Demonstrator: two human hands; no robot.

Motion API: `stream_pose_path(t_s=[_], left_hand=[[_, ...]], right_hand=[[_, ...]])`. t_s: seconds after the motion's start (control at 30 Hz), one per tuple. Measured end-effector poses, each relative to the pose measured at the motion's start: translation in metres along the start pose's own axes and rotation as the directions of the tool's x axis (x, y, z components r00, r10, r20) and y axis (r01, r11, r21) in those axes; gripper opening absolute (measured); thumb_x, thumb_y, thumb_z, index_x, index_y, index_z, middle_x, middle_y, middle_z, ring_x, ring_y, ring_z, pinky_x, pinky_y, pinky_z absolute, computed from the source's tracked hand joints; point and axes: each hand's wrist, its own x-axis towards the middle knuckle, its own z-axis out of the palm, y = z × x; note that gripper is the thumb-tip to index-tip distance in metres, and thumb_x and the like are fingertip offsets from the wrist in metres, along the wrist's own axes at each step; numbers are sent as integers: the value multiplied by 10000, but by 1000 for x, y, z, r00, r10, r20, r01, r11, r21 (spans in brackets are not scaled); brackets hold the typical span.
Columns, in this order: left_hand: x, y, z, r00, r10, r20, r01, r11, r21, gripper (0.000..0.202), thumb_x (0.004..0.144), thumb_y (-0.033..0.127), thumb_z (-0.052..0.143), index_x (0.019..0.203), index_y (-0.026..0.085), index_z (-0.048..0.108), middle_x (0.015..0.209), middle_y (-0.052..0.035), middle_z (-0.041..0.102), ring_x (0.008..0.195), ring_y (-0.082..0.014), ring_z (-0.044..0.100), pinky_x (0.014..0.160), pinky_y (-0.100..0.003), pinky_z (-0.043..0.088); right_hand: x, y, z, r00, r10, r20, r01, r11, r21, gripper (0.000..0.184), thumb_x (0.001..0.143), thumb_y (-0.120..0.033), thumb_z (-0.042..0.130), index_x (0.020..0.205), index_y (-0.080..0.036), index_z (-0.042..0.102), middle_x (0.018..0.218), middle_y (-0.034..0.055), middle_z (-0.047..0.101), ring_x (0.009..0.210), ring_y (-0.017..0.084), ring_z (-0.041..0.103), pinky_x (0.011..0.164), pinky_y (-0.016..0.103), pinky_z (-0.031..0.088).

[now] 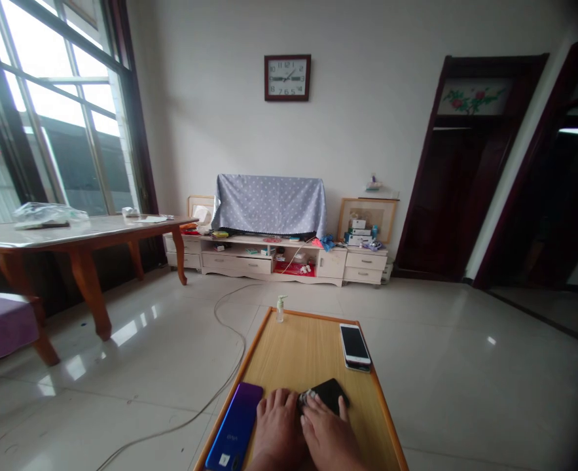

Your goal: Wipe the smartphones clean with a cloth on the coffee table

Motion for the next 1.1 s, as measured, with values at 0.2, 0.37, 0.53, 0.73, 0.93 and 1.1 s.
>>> stream_pose_path(t_s=[0.2,0.37,0.53,0.73,0.93,1.1], left_hand=[[-1,-1,-5,998,-10,56,8,1000,24,587,761,535,487,1309,329,522,1350,-56,512,1265,-286,396,1065,-414,224],[-3,-4,-2,1000,8,9,-8,1000,18,465,822,487,426,1251,354,547,1298,-39,544,1220,-263,427,1041,-413,246],[-3,-10,4,999,22,-37,-22,1000,13,425,869,510,378,1209,344,570,1255,-48,561,1183,-261,449,1020,-418,263],[0,-16,10,999,19,-27,-20,1000,-8,419,867,447,380,1232,347,561,1279,-42,556,1216,-258,440,1024,-415,261],[-4,-11,3,998,5,-66,-7,999,-37,503,793,611,445,1181,326,591,1238,-62,570,1197,-288,452,1037,-440,256],[-6,-8,-3,1000,-23,-16,23,999,-25,613,682,600,554,1219,306,580,1273,-77,545,1238,-315,412,1064,-456,222]], right_hand=[[-20,5,-2,999,10,34,-10,1000,-2,435,995,-360,281,1192,-360,669,1390,-2,573,1327,265,479,1172,611,58],[-6,-2,7,999,35,12,-35,999,-37,453,995,-357,269,1259,-351,637,1417,8,546,1347,259,456,1170,611,68],[14,-9,15,998,65,-11,-65,995,-79,483,989,-351,256,1356,-310,568,1444,23,514,1374,241,421,1174,595,114],[13,-12,23,996,83,36,-79,993,-90,504,969,-365,281,1426,-317,490,1500,15,434,1408,253,362,1159,603,183],[14,13,17,992,109,-57,-114,988,-107,489,996,-390,227,1327,-354,584,1459,3,495,1387,246,400,1147,608,199],[22,44,12,956,246,-163,-273,946,-173,518,992,-413,212,1331,-316,591,1447,55,511,1372,287,420,1118,635,234]])
